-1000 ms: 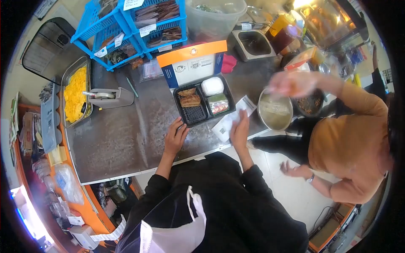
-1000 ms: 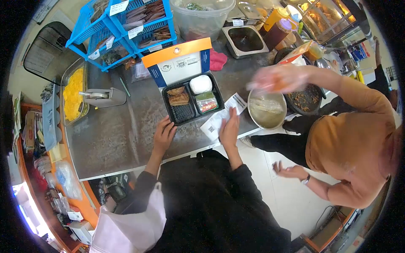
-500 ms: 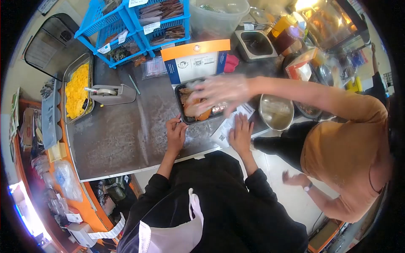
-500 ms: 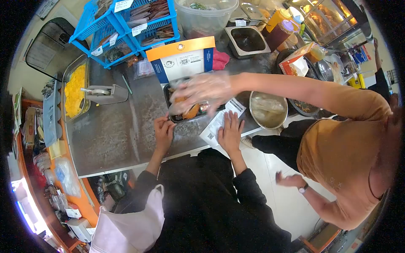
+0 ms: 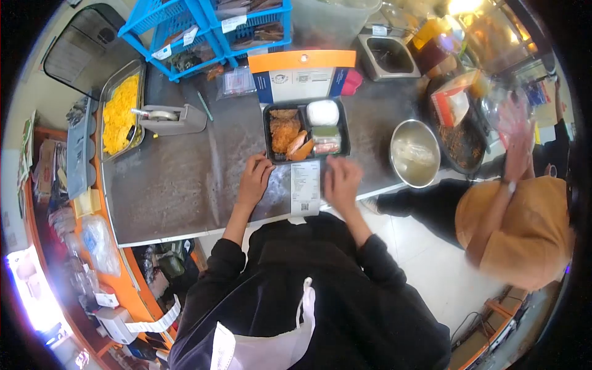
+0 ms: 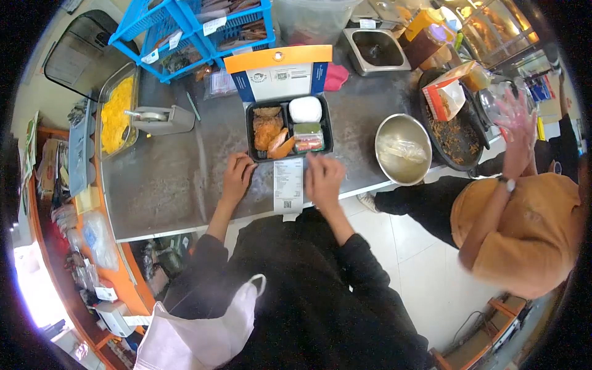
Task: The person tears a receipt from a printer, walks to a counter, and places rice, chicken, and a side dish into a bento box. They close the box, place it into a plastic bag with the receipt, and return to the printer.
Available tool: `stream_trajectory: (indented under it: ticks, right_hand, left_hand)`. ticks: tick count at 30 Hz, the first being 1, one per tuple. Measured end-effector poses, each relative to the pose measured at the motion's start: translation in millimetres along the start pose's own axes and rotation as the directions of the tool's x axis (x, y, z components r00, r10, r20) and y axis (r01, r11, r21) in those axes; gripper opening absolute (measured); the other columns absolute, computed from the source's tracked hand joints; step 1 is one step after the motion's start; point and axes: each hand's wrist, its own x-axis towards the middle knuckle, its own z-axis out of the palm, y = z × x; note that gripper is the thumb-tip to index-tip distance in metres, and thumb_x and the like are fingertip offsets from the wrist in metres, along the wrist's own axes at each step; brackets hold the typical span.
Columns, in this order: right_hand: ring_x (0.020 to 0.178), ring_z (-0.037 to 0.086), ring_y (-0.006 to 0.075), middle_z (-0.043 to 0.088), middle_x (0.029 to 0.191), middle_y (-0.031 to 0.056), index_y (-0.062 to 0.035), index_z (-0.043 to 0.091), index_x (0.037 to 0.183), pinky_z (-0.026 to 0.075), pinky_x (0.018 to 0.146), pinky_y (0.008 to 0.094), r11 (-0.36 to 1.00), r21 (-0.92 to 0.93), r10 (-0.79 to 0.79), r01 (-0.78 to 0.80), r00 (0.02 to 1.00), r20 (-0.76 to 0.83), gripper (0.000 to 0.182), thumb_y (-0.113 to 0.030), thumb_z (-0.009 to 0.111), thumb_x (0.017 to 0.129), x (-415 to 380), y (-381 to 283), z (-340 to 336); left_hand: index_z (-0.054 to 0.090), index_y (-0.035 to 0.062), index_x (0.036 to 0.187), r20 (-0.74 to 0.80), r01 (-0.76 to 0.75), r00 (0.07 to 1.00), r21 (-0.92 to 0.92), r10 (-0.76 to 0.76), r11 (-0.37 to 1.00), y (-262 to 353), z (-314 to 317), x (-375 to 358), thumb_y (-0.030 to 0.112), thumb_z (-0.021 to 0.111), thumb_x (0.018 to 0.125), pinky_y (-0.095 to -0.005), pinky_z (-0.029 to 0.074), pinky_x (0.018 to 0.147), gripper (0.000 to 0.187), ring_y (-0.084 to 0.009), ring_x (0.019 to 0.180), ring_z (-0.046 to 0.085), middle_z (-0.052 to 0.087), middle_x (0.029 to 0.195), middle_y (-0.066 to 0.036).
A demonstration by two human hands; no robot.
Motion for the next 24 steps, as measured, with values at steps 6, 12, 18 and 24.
stream_trajectory:
  ticks: [6, 12, 18, 24]
  right_hand:
    - [0.109, 0.058, 0.0259, 0.063, 0.107, 0.0068, -0.0089, 0.067, 0.113, 0.052, 0.085, 0.0365, 0.967, -0.059, -0.242, 0.247, 0.967, 0.078, 0.036, -0.003, 0.063, 0.077, 30.1, 57.3, -20.2]
    - [0.104, 0.062, 0.0216, 0.065, 0.099, 0.0000, -0.0137, 0.069, 0.106, 0.055, 0.072, 0.0318, 0.928, -0.131, -0.348, 0.349, 0.937, 0.028, 0.031, -0.007, 0.065, 0.075, 24.2, 65.9, -18.8]
    - [0.100, 0.058, 0.0196, 0.058, 0.093, -0.0029, -0.0254, 0.070, 0.103, 0.048, 0.088, 0.0430, 0.957, -0.138, -0.256, 0.256, 0.966, 0.020, 0.031, -0.013, 0.068, 0.075, 26.0, 28.9, -4.5]
    - [0.107, 0.049, 0.0246, 0.054, 0.101, -0.0012, -0.0305, 0.070, 0.105, 0.024, 0.104, 0.0648, 0.967, -0.038, -0.248, 0.250, 0.968, 0.042, 0.035, -0.009, 0.065, 0.078, 32.6, -14.4, 17.9]
  left_hand:
    - [0.066, 0.0112, 0.103, 0.200, -0.365, 0.930, 0.379, 0.309, 0.850, -20.5, -13.5, 0.1, 0.012, 0.063, 0.080, -0.0334, 0.056, 0.080, 0.023, -0.0224, 0.112, 0.056, 0.059, 0.110, -0.001]
    - [0.068, 0.0143, 0.107, 0.269, -0.407, 0.906, 0.333, 0.328, 0.851, -17.6, -14.3, 2.6, 0.009, 0.061, 0.077, -0.0335, 0.055, 0.077, 0.031, -0.0223, 0.106, 0.056, 0.059, 0.107, -0.001]
    - [0.069, 0.0212, 0.109, 0.223, -0.277, 0.952, 0.335, 0.209, 0.901, 1.3, 2.2, -1.4, 0.007, 0.061, 0.078, -0.0342, 0.053, 0.071, 0.035, -0.0226, 0.096, 0.055, 0.054, 0.098, -0.002]
    - [0.071, 0.0188, 0.102, 0.161, -0.160, 0.980, 0.268, 0.120, 0.950, 3.6, 8.5, -3.6, 0.002, 0.063, 0.075, -0.0356, 0.050, 0.070, 0.033, -0.0246, 0.091, 0.053, 0.051, 0.092, -0.005]
